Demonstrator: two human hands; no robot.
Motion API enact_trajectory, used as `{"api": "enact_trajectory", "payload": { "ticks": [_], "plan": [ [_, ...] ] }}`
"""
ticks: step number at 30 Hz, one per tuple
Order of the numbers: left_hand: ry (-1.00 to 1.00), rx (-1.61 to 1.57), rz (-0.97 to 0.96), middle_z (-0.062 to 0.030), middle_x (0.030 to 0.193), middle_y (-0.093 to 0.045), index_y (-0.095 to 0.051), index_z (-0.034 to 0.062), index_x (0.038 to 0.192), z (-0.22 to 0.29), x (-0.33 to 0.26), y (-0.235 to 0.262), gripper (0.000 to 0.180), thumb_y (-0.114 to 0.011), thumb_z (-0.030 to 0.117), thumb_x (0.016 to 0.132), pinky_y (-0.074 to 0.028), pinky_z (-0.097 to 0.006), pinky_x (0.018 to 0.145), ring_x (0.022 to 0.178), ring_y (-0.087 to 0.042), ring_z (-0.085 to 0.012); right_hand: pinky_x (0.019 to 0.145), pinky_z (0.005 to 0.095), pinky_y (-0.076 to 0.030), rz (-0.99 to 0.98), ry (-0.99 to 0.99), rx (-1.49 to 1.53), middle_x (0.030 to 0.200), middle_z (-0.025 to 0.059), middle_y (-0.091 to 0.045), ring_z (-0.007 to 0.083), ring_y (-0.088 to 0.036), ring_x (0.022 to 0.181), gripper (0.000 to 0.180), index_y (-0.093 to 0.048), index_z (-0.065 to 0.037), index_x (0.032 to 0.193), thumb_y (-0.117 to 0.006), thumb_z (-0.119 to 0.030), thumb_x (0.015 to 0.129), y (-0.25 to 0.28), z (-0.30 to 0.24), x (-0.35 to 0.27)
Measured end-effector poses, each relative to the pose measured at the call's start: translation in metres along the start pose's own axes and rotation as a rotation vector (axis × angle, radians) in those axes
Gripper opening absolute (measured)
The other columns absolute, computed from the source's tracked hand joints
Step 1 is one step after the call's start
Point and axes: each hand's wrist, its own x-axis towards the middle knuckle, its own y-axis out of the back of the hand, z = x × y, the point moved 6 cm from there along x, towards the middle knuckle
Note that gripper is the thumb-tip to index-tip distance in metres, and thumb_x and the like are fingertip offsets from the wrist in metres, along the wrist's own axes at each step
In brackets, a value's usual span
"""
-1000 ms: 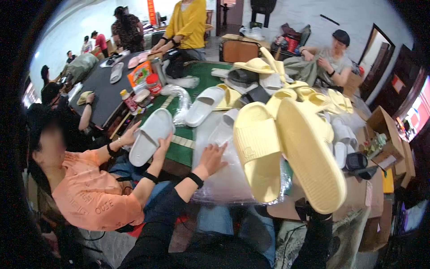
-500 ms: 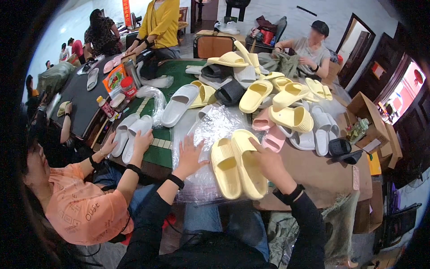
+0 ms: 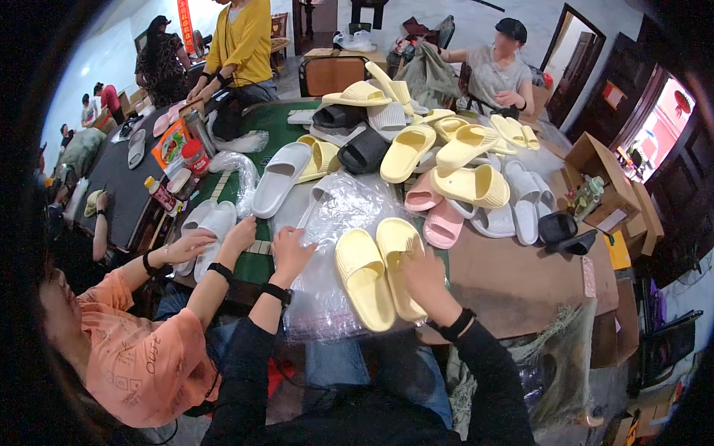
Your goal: The recorder is sorting and packaging various pairs of plastic slippers into bags and boxes within a manufacturing/warehouse setting.
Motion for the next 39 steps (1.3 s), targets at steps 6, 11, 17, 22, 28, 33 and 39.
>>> {"api": "enact_trajectory", "payload": {
  "ticks": [6,11,17,22,28,33,39],
  "plan": [
    [-0.228,-0.045,0.016,-0.0092,0.092,-0.058,-0.062,0.0108,0.102,0.021,-0.012,0.015,0.028,-0.069,0.013,0.074,-0.039,-0.042,0.08,0.093,-0.054,-0.0296,0.086,0.0481,-0.045,-0.181,-0.184,0.384,0.107,0.0219,-0.059,0.0384,-0.056,0.1,0.063,-0.061,0.0,0.114,-0.062,-0.052,0.08,-0.013,-0.03,-0.012],
    [-0.506,-0.054,0.013,-0.0081,0.084,-0.058,-0.062,0.011,0.104,0.054,-0.022,0.026,0.028,-0.064,0.009,0.076,-0.039,-0.042,0.077,0.087,-0.055,-0.0283,0.076,0.0443,-0.049,0.025,-0.284,0.462,0.101,0.0191,-0.059,0.0361,-0.058,0.096,0.043,-0.06,0.002,0.097,-0.067,-0.037,0.079,-0.049,-0.031,0.013],
    [-0.356,-0.069,-0.171,-0.008,0.084,-0.058,-0.065,0.0125,0.1,0.023,-0.03,0.02,0.024,-0.061,0.007,0.077,-0.039,-0.043,0.084,0.091,-0.057,-0.0267,0.07,0.0458,-0.049,0.068,-0.342,0.538,0.085,0.0169,-0.06,0.0363,-0.061,0.081,0.024,-0.062,-0.002,0.081,-0.065,-0.025,0.079,-0.031,-0.027,-0.003],
    [-0.4,-0.089,-0.315,-0.0066,0.092,-0.06,-0.067,0.0136,0.091,0.011,-0.047,0.027,0.019,-0.058,0.005,0.078,-0.032,-0.051,0.102,0.1,-0.057,-0.0251,0.071,0.0407,-0.048,0.271,-0.518,0.709,0.088,0.02,-0.062,0.0378,-0.06,0.083,0.018,-0.063,0.001,0.09,-0.062,-0.012,0.079,0.027,0.016,-0.071],
    [-0.53,0.026,-0.287,-0.0036,0.103,-0.06,-0.068,0.015,0.087,0.005,-0.064,0.04,0.02,-0.056,0.001,0.078,-0.021,-0.063,0.108,0.118,-0.051,-0.026,0.074,0.0325,-0.05,0.782,-0.477,1.17,0.096,0.0118,-0.066,0.0206,-0.064,0.085,0.021,-0.061,0.007,0.103,-0.059,-0.002,0.084,0.08,0.077,-0.111],
    [-0.448,0.234,-0.329,-0.0042,0.111,-0.061,-0.068,0.017,0.093,-0.004,-0.069,0.034,0.021,-0.057,0.006,0.079,-0.022,-0.064,0.106,0.122,-0.049,-0.0318,0.079,0.0304,-0.05,0.386,-0.345,1.411,0.106,0.0099,-0.066,0.0182,-0.064,0.09,0.026,-0.059,0.007,0.11,-0.059,-0.003,0.086,0.09,0.047,-0.067],
    [-0.316,0.084,-0.382,-0.012,0.115,-0.058,-0.064,0.0174,0.113,0.006,-0.065,0.022,0.029,-0.056,0.023,0.086,-0.027,-0.068,0.1,0.117,-0.052,-0.0313,0.073,0.0474,-0.049,-0.035,-0.089,0.594,0.097,0.0208,-0.061,0.0407,-0.062,0.082,0.023,-0.063,0.002,0.087,-0.06,-0.021,0.082,0.048,-0.044,0.011]
  ]
}}
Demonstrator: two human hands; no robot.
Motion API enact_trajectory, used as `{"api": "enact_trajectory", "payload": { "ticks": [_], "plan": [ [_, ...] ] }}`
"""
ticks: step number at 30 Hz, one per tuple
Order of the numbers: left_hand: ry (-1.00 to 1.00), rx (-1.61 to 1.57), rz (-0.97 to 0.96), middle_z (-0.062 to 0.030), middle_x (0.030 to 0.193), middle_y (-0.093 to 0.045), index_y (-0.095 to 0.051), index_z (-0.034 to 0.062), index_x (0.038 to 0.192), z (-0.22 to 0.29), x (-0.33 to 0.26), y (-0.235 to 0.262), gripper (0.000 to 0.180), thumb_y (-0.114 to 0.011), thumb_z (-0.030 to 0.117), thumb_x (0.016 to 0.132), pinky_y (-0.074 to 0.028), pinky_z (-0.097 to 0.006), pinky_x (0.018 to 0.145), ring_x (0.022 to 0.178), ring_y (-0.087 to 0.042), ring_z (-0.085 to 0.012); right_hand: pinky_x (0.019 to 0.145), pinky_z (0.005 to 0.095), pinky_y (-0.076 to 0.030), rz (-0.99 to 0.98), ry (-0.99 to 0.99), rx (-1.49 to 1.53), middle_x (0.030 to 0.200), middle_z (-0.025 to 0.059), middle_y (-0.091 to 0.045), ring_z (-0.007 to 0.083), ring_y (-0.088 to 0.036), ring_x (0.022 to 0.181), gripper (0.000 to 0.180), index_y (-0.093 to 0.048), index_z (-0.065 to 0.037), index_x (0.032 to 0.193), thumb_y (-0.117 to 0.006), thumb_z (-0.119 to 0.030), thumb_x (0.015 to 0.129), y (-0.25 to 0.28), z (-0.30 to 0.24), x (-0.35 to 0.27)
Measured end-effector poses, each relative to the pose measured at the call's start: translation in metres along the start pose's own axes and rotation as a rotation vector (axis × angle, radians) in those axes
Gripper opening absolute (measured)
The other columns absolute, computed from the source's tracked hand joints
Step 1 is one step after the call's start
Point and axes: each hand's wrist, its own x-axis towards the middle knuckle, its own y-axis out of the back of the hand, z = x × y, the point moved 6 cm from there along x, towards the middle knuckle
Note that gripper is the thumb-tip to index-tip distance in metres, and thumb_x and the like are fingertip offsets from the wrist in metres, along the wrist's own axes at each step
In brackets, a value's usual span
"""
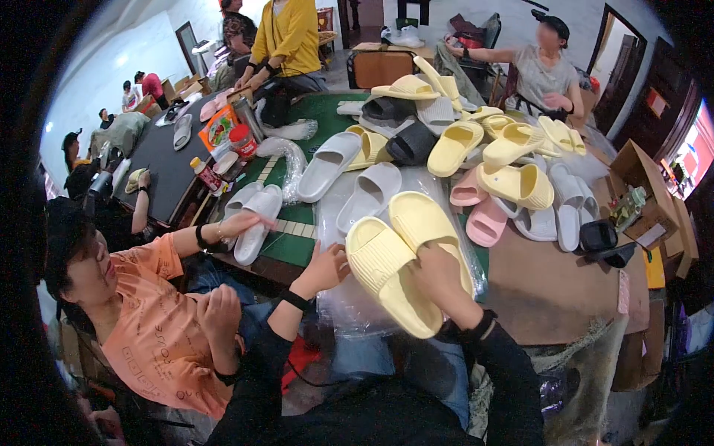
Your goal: The recorder is sorting and packaging various pairs of plastic slippers into bags and boxes within a manufacturing/warehouse setting.
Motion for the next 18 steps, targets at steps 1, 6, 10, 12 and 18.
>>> {"api": "enact_trajectory", "payload": {
  "ticks": [1,6,10,12,18],
  "plan": [
    [0.036,0.015,-0.051,-0.0138,0.116,-0.058,-0.064,0.0172,0.113,-0.005,0.004,-0.004,0.029,-0.056,0.025,0.086,-0.027,-0.068,0.1,0.116,-0.053,-0.0303,0.073,0.0477,-0.049,0.018,0.026,-0.045,0.095,0.021,-0.061,0.0404,-0.062,0.081,0.024,-0.063,0.002,0.086,-0.06,-0.022,0.082,-0.012,0.002,0.01],
    [0.225,-0.056,0.083,-0.0189,0.104,-0.062,-0.053,0.0096,0.126,-0.034,0.033,0.011,0.049,-0.062,0.035,0.084,-0.046,-0.05,0.085,0.091,-0.063,-0.0369,0.072,0.0483,-0.05,-0.115,-0.022,-0.052,0.099,0.0233,-0.059,0.0395,-0.062,0.083,0.024,-0.059,0.002,0.097,-0.059,-0.018,0.084,-0.083,0.044,0.02],
    [0.439,-0.161,0.203,-0.0272,0.105,-0.059,-0.039,0.0016,0.135,-0.045,0.064,0.018,0.077,-0.07,0.043,0.078,-0.049,-0.051,0.078,0.094,-0.061,-0.0425,0.073,0.048,-0.051,-0.107,0.033,-0.013,0.109,0.0264,-0.053,0.0439,-0.06,0.085,0.031,-0.053,0.003,0.105,-0.06,-0.018,0.083,-0.102,0.057,0.015],
    [0.482,-0.159,0.22,-0.0274,0.108,-0.059,-0.039,0.0008,0.135,-0.051,0.079,0.007,0.081,-0.072,0.045,0.076,-0.049,-0.05,0.08,0.095,-0.061,-0.0423,0.073,0.0482,-0.051,-0.109,0.037,0.01,0.109,0.0266,-0.054,0.0438,-0.06,0.085,0.032,-0.053,0.003,0.106,-0.061,-0.017,0.082,-0.101,0.057,0.014],
    [0.677,-0.211,0.032,-0.024,0.11,-0.063,-0.048,0.0001,0.125,-0.069,0.094,-0.013,0.079,-0.075,0.051,0.071,-0.048,-0.046,0.084,0.101,-0.062,-0.0375,0.073,0.0484,-0.051,-0.138,0.034,0.01,0.108,0.0268,-0.054,0.0438,-0.06,0.085,0.03,-0.053,0.003,0.105,-0.06,-0.015,0.081,-0.101,0.056,0.011]
  ]
}}
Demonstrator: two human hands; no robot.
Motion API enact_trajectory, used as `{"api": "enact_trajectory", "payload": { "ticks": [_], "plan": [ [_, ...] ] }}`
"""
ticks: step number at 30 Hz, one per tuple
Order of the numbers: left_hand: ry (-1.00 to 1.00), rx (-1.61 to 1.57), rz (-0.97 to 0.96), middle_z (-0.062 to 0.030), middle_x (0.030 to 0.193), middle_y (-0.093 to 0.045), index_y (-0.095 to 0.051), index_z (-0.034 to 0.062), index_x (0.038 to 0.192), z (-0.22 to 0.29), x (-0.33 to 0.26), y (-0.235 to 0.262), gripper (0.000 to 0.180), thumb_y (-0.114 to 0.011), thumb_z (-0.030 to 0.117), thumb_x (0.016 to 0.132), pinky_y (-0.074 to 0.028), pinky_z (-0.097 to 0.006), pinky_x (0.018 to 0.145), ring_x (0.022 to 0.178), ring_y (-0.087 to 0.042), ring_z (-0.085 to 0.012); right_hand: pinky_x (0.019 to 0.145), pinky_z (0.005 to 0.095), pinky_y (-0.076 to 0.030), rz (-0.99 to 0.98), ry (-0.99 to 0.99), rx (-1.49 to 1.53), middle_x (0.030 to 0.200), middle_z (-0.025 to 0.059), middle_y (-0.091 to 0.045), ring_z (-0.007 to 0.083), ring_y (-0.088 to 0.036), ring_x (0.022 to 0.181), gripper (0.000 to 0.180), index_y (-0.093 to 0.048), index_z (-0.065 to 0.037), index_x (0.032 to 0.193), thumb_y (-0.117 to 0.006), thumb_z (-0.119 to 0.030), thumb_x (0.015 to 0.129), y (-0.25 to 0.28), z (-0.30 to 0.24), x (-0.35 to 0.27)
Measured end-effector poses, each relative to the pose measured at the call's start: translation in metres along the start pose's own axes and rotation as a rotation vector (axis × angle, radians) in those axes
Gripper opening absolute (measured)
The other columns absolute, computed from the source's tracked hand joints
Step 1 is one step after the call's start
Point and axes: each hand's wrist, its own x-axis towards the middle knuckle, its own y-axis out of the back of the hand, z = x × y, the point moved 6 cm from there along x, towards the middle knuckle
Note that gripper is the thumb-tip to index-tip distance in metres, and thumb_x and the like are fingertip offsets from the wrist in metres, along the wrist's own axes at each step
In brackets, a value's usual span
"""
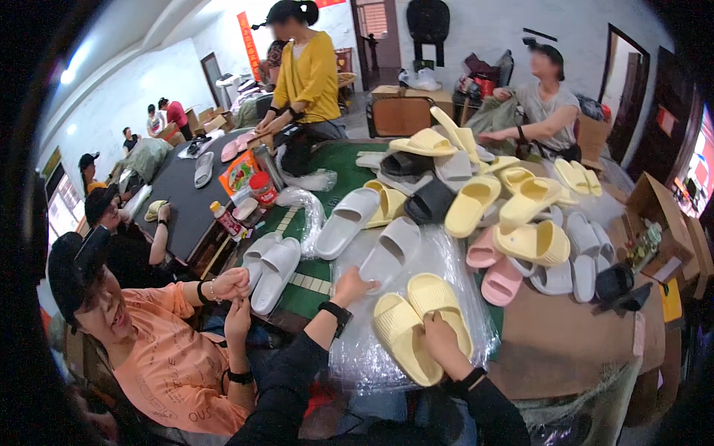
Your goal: The recorder is sorting and packaging various pairs of plastic slippers into bags and boxes within a manufacturing/warehouse setting.
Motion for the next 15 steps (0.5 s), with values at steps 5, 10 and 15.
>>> {"api": "enact_trajectory", "payload": {
  "ticks": [5,10,15],
  "plan": [
    [0.011,-0.555,0.045,-0.017,0.085,-0.067,-0.062,0.0014,0.099,0.001,-0.017,0.017,0.042,-0.066,0.04,0.083,-0.052,-0.042,0.062,0.066,-0.066,-0.0296,0.078,0.0487,-0.049,-0.037,-0.042,0.0,0.112,0.0286,-0.054,0.0444,-0.059,0.091,0.029,-0.054,0.004,0.103,-0.06,-0.013,0.081,0.001,-0.006,0.0],
    [0.049,-0.943,0.097,-0.0043,0.071,-0.057,-0.058,0.0022,0.102,0.003,-0.05,0.06,0.035,-0.062,0.035,0.089,-0.044,-0.027,0.042,0.05,-0.052,-0.0111,0.078,0.0477,-0.049,0.022,0.014,0.037,0.113,0.0284,-0.054,0.0441,-0.058,0.091,0.028,-0.054,0.004,0.105,-0.058,-0.011,0.082,-0.002,0.014,0.0],
    [-0.075,-1.056,0.191,-0.002,0.073,-0.058,-0.059,0.003,0.103,0.005,-0.08,0.107,0.032,-0.061,0.032,0.09,-0.043,-0.024,0.042,0.052,-0.053,-0.0072,0.079,0.0473,-0.048,0.076,0.057,-0.032,0.114,0.0296,-0.053,0.0448,-0.056,0.094,0.028,-0.053,0.005,0.106,-0.058,-0.012,0.085,-0.002,0.006,0.002]
  ]
}}
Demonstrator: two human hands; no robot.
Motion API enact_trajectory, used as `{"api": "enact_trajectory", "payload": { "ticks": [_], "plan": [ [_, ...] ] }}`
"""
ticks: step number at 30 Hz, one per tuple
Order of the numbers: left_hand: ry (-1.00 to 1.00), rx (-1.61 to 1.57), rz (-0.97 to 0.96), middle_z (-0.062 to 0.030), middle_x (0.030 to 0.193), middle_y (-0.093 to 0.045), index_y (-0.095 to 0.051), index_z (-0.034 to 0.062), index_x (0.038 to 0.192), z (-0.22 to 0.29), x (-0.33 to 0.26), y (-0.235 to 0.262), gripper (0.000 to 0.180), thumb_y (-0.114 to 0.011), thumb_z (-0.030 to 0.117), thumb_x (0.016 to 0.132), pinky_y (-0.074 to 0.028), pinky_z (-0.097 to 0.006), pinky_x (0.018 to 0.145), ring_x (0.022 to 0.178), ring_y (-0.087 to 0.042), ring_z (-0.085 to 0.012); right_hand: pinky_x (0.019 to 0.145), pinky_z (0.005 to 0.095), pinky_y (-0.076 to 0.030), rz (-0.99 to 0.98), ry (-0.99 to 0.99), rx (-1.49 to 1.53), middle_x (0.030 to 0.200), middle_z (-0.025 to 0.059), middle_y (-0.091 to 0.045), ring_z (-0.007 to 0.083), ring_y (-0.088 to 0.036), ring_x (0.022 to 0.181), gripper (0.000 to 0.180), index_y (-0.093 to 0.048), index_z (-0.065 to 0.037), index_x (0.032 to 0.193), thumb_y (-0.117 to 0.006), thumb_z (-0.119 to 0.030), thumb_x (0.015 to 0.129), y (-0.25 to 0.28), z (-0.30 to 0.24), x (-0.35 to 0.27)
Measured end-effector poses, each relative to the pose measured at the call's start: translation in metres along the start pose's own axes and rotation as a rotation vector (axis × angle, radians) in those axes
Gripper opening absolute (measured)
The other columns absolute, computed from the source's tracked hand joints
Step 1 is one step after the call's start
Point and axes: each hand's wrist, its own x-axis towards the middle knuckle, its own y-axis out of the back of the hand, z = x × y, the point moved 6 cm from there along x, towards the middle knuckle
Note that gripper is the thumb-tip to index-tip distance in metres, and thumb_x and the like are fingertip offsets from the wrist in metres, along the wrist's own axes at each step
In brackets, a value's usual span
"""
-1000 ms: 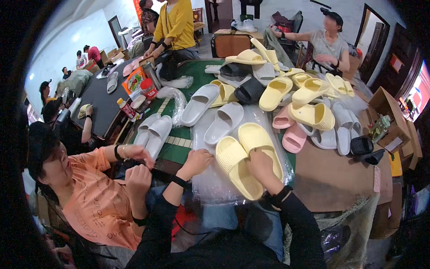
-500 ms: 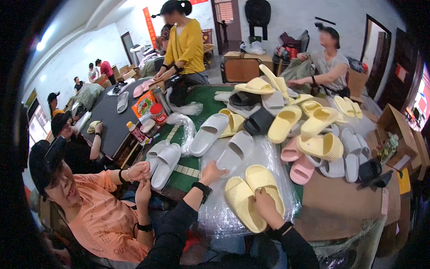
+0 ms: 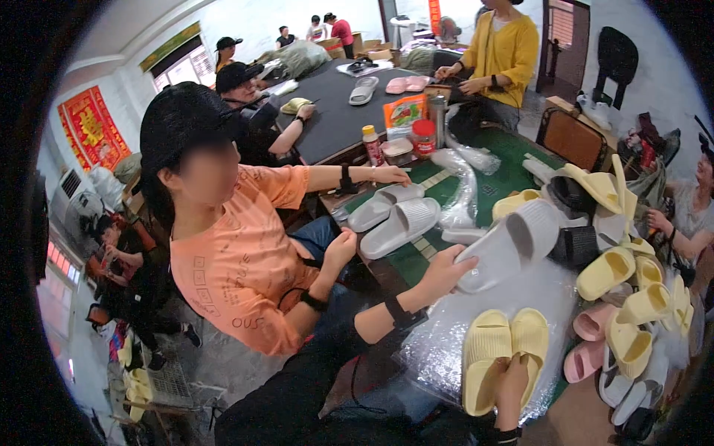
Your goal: The recorder is sorting and packaging various pairs of plastic slippers into bags and boxes within a manufacturing/warehouse setting.
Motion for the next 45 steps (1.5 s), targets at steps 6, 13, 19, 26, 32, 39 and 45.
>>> {"api": "enact_trajectory", "payload": {
  "ticks": [6,13,19,26,32,39,45],
  "plan": [
    [-0.045,-0.081,-0.042,-0.0027,0.07,-0.057,-0.058,0.0016,0.106,0.038,-0.016,-0.006,0.034,-0.063,0.031,0.09,-0.043,-0.025,0.041,0.049,-0.051,-0.0087,0.079,0.0454,-0.049,-0.048,-0.33,0.561,0.109,0.0264,-0.056,0.0423,-0.057,0.095,0.025,-0.054,0.005,0.107,-0.055,-0.01,0.087,-0.021,0.038,0.0],
    [0.105,-0.292,0.022,-0.0058,0.073,-0.06,-0.055,0.0025,0.099,0.048,0.001,0.008,0.021,-0.059,0.022,0.092,-0.043,-0.026,0.041,0.047,-0.053,-0.0127,0.079,0.0499,-0.047,-0.116,-0.117,0.029,0.108,0.0258,-0.056,0.0438,-0.057,0.092,0.025,-0.056,0.001,0.102,-0.057,-0.017,0.086,-0.008,-0.006,0.007],
    [-0.099,-0.069,-0.004,-0.006,0.066,-0.058,-0.056,0.0016,0.093,0.074,0.083,-0.015,0.022,-0.055,0.023,0.094,-0.039,-0.023,0.039,0.042,-0.048,-0.011,0.072,0.0479,-0.05,-0.064,-0.146,0.034,0.101,0.0233,-0.055,0.0409,-0.061,0.083,0.028,-0.055,0.0,0.102,-0.054,-0.025,0.09,0.006,-0.011,0.001],
    [-0.1,-0.294,-0.406,-0.0054,0.106,-0.062,-0.044,0.0062,0.133,0.032,0.175,-0.05,0.046,-0.06,0.015,0.091,-0.05,-0.026,0.069,0.079,-0.059,-0.0124,0.069,0.0478,-0.051,-0.042,-0.099,0.066,0.099,0.0228,-0.056,0.039,-0.062,0.08,0.03,-0.055,0.001,0.104,-0.057,-0.025,0.088,0.001,-0.01,-0.001],
    [0.0,0.582,-0.408,-0.0128,0.138,-0.048,-0.029,0.0102,0.148,-0.012,0.099,-0.089,0.068,-0.063,0.015,0.089,-0.044,-0.029,0.091,0.119,-0.049,-0.0197,0.067,0.0461,-0.052,0.037,-0.068,0.089,0.099,0.0222,-0.056,0.0378,-0.061,0.077,0.031,-0.056,0.001,0.105,-0.057,-0.025,0.089,0.006,-0.005,-0.007],
    [-0.62,0.797,-0.464,-0.0252,0.125,-0.051,-0.044,0.0041,0.135,-0.035,-0.041,-0.079,0.05,-0.058,0.012,0.088,-0.038,-0.046,0.099,0.114,-0.048,-0.0401,0.072,0.0476,-0.051,-0.021,-0.089,0.097,0.105,0.0231,-0.055,0.0395,-0.061,0.083,0.032,-0.056,0.001,0.108,-0.055,-0.025,0.089,0.004,-0.006,0.001],
    [-0.197,0.663,-0.353,-0.0289,0.118,-0.054,-0.041,-0.0009,0.132,-0.077,-0.135,-0.034,0.048,-0.056,0.014,0.089,-0.045,-0.049,0.088,0.103,-0.055,-0.044,0.073,0.0476,-0.047,-0.037,-0.118,0.182,0.1,0.0256,-0.059,0.0431,-0.059,0.085,0.026,-0.057,0.004,0.097,-0.057,-0.02,0.087,0.016,-0.011,0.015]
  ]
}}
